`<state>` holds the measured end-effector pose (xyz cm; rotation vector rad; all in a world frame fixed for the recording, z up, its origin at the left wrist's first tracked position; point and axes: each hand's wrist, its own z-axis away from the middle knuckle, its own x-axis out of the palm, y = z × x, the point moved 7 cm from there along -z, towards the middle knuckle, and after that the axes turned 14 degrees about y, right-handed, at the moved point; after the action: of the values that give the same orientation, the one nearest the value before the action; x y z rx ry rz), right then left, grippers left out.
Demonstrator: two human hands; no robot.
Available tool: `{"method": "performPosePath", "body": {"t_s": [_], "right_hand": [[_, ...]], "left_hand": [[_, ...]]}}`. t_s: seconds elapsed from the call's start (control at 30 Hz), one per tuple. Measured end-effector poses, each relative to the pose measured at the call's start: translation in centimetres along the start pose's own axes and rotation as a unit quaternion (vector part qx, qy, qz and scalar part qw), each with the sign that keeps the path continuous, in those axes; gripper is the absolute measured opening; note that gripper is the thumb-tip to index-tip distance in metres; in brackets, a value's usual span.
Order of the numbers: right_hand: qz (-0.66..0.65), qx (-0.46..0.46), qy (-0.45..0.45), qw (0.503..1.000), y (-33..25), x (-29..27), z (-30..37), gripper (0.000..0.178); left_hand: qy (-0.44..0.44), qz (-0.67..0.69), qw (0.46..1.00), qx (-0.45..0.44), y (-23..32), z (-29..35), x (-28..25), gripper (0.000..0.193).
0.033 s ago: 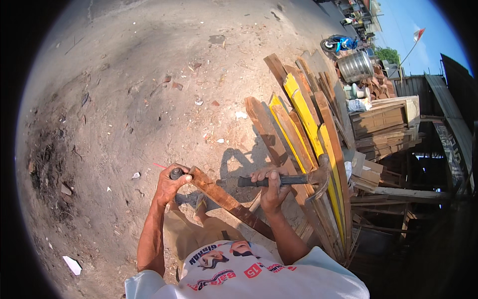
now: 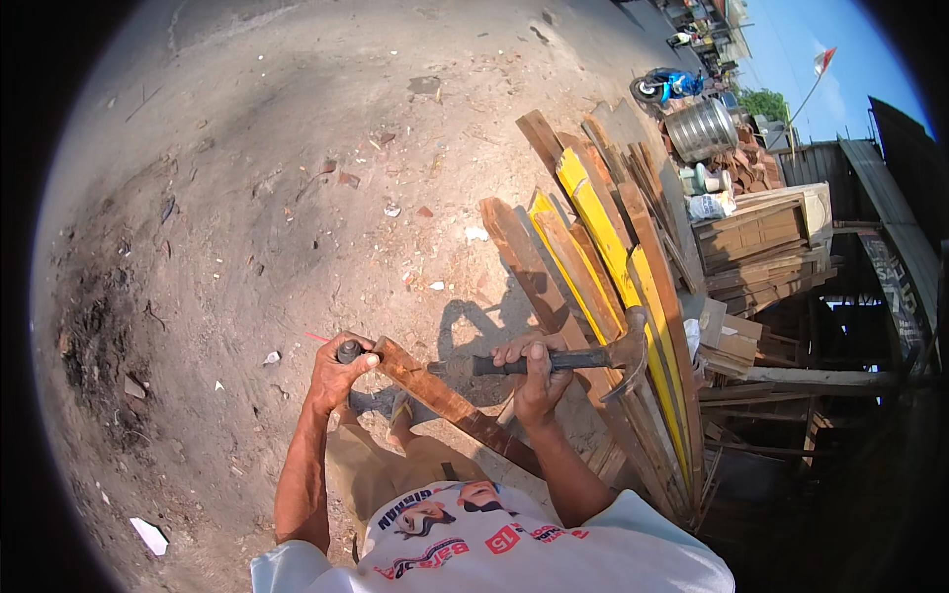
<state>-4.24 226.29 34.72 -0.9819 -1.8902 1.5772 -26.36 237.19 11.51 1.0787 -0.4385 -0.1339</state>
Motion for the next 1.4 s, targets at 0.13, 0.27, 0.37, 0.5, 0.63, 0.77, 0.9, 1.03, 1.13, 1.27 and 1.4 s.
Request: {"method": "performPosePath", "body": {"t_s": [0.13,0.27,0.37,0.5,0.63,0.77,0.9,1.03,1.13,1.27,1.4], "right_hand": [[-0.012,-0.013,0.002,1.0,0.1,0.1,0.4,0.014],[-0.062,-0.021,-0.009,0.998,0.0,0.6,1.1,0.012],[-0.042,-0.025,-0.046,0.998,0.1,0.0,1.5,0.012],[-0.034,-0.054,-0.092,0.994,0.0,-0.6,2.2,0.013],[0.008,-0.066,-0.096,0.993,2.0,-1.1,2.9,0.021],[0.05,-0.107,-0.146,0.982,0.9,-0.3,2.2,0.018],[0.069,-0.134,-0.21,0.966,0.4,0.0,1.2,0.021],[0.202,-0.031,-0.241,0.949,-0.1,1.0,0.0,0.04],[0.105,0.001,-0.253,0.962,-3.7,1.6,-1.3,0.055],[-0.053,0.213,-0.326,0.92,-1.6,4.1,0.2,0.044],[-0.31,0.353,-0.317,0.824,-0.4,6.9,0.7,0.039]], "left_hand": [[0.033,-0.027,0.999,0.03,0.9,0.8,0.3,0.029],[0.063,-0.049,0.997,0.019,1.1,2.1,0.1,0.027],[0.081,-0.053,0.995,0.012,1.2,2.7,0.2,0.025],[0.121,-0.044,0.992,0.015,0.9,3.0,0.5,0.025],[0.145,-0.086,0.986,0.014,1.7,3.5,1.1,0.028],[0.174,-0.081,0.981,0.018,0.5,3.8,1.0,0.038],[0.139,-0.043,0.989,0.005,-0.5,3.6,1.7,0.049],[0.108,0.018,0.994,0.005,-1.5,3.0,1.2,0.05],[0.062,0.062,0.995,-0.036,-1.9,2.9,1.6,0.05],[0.022,0.091,0.992,-0.084,-2.9,2.5,1.9,0.059],[0.032,0.075,0.992,-0.095,-2.2,3.3,2.1,0.06]]}}
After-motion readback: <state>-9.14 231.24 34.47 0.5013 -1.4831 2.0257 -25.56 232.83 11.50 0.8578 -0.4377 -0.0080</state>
